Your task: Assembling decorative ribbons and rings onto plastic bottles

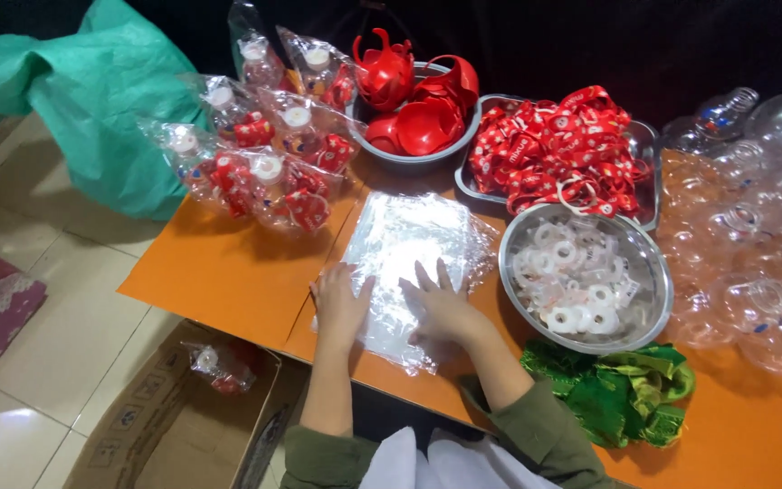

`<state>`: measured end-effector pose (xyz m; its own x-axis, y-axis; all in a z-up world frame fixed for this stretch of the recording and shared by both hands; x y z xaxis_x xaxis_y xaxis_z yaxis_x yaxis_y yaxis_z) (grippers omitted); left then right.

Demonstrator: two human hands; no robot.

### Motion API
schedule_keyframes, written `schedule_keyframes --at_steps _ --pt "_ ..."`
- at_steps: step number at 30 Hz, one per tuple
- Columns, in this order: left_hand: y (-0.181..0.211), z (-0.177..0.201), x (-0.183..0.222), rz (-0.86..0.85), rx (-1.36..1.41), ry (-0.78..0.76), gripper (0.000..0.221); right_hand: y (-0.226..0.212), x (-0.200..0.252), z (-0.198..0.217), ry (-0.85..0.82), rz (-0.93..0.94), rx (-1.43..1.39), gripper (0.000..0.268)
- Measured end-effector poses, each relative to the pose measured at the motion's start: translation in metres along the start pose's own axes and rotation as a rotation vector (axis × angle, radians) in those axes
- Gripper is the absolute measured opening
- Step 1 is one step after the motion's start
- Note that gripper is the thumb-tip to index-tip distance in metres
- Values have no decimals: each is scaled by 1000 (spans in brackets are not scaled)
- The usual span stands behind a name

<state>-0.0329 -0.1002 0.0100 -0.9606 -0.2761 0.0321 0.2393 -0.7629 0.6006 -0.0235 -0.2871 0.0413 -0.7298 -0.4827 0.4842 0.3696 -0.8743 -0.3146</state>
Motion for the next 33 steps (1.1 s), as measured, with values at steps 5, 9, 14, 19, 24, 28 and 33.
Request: schedule_keyframes --at_steps 5,9,14,19,24,28,33 --pt "20 24 17 3 64 138 59 1 10 11 65 83 48 102" --pt "41 30 40 -155 195 256 48 -10 66 37 187 235 -157 80" --pt "100 18 79 -334 339 214 34 11 139 58 382 328 -392 67" --pt "139 -40 95 -583 402 152 31 63 180 47 527 244 -494 54" --pt "216 -66 119 -842 450 35 29 129 221 29 943 183 -567 26" --pt "257 -104 126 -860 435 -78 32 168 254 25 1122 98 -535 22" --pt "318 -134 129 -975 418 -123 28 218 294 28 1453 -17 -435 11"
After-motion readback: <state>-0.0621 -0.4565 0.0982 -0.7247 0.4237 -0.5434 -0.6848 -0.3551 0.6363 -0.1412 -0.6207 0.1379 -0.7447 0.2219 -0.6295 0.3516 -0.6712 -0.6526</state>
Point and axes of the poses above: each hand's wrist, its own x-axis away from the middle knuckle, its own z-axis out of the back of the hand, y = z × x, the point moved 6 cm from there along -x, towards the middle knuckle, and after that the axes turned 4 degrees about x, right-handed, at the moved point
